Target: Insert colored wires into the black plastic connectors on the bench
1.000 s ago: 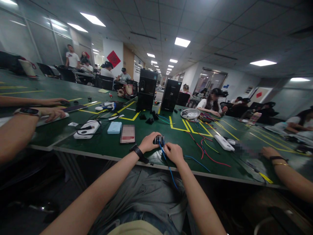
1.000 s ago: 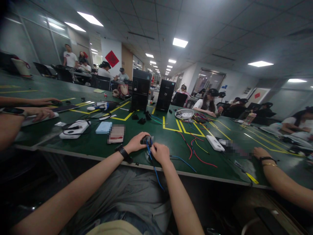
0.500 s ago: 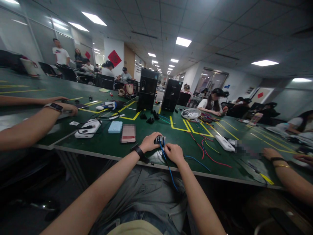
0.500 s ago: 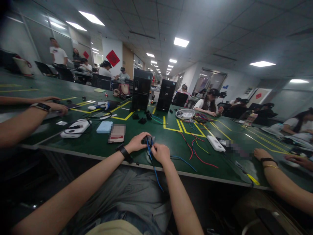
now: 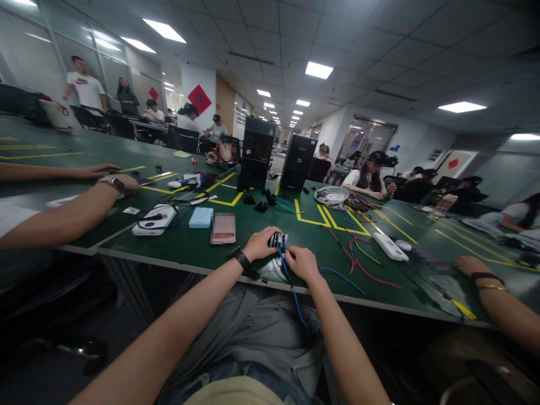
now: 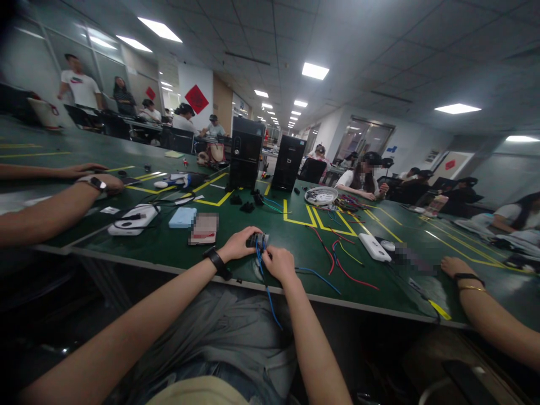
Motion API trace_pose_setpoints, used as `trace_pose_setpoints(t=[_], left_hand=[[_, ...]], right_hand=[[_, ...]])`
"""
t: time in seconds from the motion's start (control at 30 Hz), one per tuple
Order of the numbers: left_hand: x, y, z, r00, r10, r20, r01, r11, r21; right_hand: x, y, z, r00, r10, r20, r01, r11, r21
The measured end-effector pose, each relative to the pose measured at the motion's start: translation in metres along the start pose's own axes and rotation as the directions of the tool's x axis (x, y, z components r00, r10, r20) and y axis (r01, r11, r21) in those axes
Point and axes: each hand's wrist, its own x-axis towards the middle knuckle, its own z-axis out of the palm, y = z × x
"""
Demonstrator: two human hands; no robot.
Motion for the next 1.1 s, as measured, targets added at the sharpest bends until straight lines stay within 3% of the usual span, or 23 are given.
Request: trace_pose_setpoints(t=[0.23,0.57,0.9,1.1], left_hand=[[0.0,-0.002,0.001,1.0,0.011,0.0,-0.011,1.0,-0.01],[0.0,-0.002,0.001,1.0,0.02,-0.006,-0.02,1.0,-0.015],[0.001,-0.003,0.001,1.0,0.006,0.0,-0.006,1.0,-0.029],[0.001,-0.003,0.001,1.0,-0.004,0.001,0.004,0.999,-0.035]], right_hand=[[-0.003,-0.001,-0.005,0.999,-0.019,-0.04,0.019,1.0,0.012],[0.002,0.0,0.0,0.999,0.025,0.038,-0.025,1.0,-0.007],[-0.004,-0.005,-0.01,0.999,0.024,-0.022,-0.023,1.0,0.006],[-0.001,-0.004,-0.005,0.999,0.039,0.022,-0.038,0.999,-0.011]])
